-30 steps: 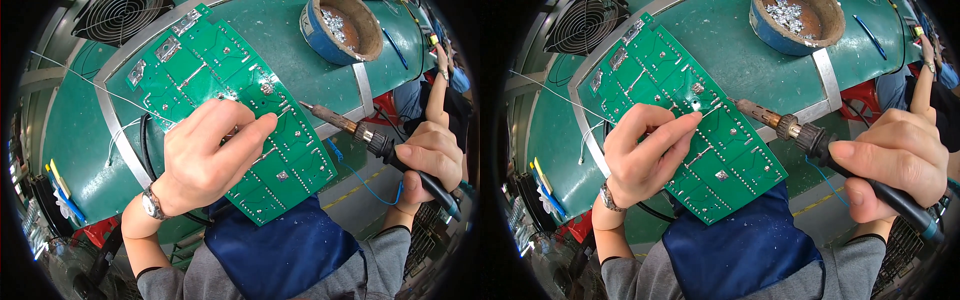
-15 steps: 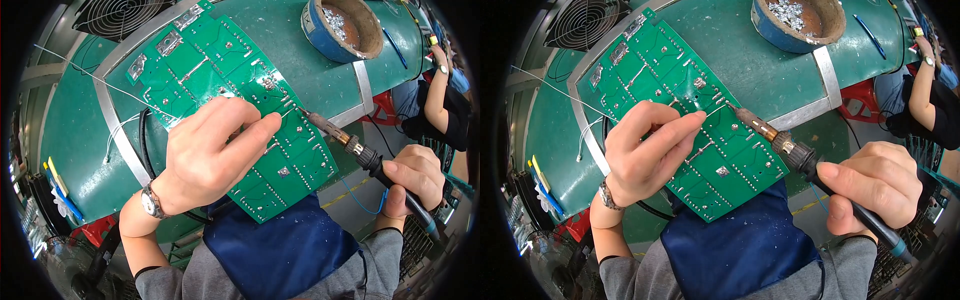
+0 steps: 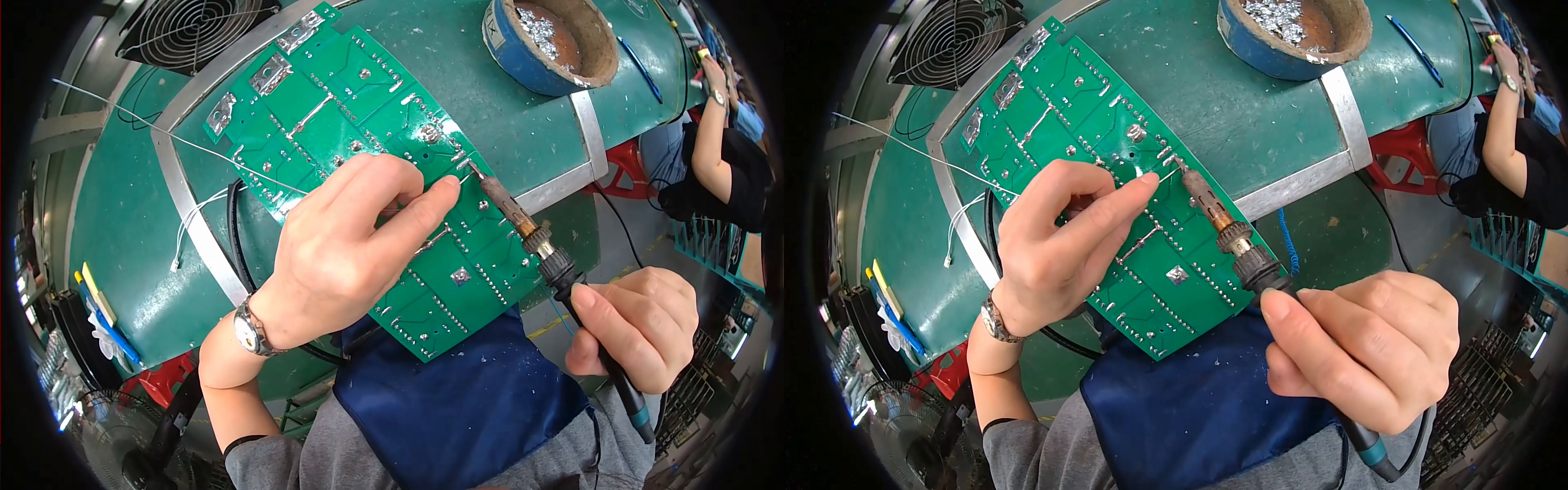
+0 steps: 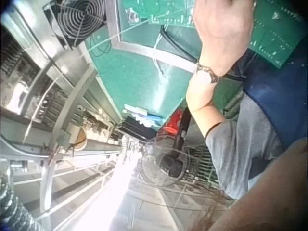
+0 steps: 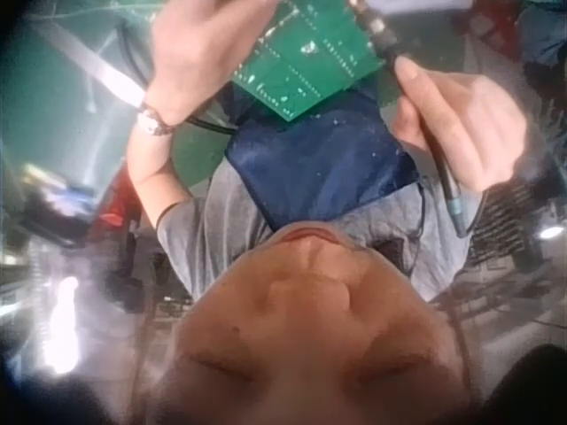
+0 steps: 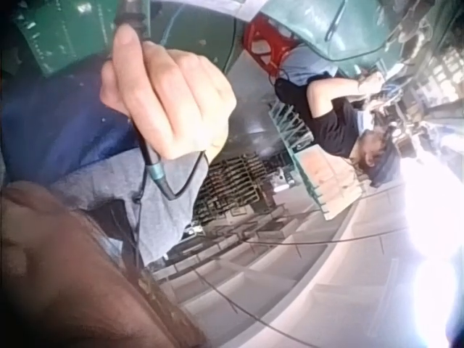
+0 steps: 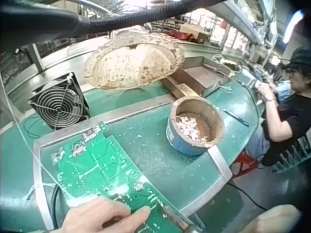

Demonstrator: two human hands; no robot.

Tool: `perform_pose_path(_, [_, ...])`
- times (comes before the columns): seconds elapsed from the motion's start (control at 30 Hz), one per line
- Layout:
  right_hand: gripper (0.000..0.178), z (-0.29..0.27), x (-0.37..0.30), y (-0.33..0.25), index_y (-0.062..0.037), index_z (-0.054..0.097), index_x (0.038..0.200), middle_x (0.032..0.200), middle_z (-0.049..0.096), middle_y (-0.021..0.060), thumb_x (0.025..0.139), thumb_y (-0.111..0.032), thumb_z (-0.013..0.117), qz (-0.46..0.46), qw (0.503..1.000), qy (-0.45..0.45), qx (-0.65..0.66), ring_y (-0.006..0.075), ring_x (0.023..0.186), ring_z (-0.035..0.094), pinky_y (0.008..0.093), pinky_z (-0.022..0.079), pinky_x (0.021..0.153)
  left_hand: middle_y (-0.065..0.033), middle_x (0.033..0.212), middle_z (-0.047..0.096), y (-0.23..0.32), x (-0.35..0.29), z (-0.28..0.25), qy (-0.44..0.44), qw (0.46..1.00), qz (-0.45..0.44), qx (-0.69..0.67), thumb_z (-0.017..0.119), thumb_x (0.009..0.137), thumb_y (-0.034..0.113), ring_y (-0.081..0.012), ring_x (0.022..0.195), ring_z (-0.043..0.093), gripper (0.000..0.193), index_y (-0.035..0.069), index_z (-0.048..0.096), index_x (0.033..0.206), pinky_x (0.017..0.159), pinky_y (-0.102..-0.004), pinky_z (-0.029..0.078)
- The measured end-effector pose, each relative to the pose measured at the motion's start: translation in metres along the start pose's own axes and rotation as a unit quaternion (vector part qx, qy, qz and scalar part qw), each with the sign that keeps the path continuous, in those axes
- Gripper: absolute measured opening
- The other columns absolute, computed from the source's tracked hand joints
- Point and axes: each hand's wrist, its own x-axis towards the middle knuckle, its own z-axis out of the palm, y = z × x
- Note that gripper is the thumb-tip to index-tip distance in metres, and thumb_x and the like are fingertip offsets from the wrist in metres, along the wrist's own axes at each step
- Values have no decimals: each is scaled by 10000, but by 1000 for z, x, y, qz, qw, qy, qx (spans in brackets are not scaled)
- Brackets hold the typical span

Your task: The person solders electrical components onto a green printed circuit board using a soldering iron and solder wire.

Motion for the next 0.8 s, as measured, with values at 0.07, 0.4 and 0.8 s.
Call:
perform_pose_path(0.07, [201,-3,2,1,28,721,854,635,621,56,811,-167,728,2,1000,-3,4,129,471,575,214,421,383,-51,815,574,1,1,-2,8,1000,-3,6,749,665,-62,-167,645,560,385,57,729,1031,513,-276,439])
perform_pose_path(0.4, [221,-35,-15,2,21,690,991,755,657,54,852,-149,706,60,993,-72,69,149,550,605,240,448,456,-36,768,568,37,-14,-2,-72,992,-8,-107,762,660,-36,-149,590,564,358,70,747,1001,497,-268,439])
perform_pose_path(0.8, [209,-20,-19,-2,31,719,897,676,628,55,824,-165,728,31,998,-21,45,130,498,579,220,425,396,-46,825,565,29,-3,7,-2,998,-65,-17,769,708,-62,-131,616,549,352,64,729,1034,513,-264,423])
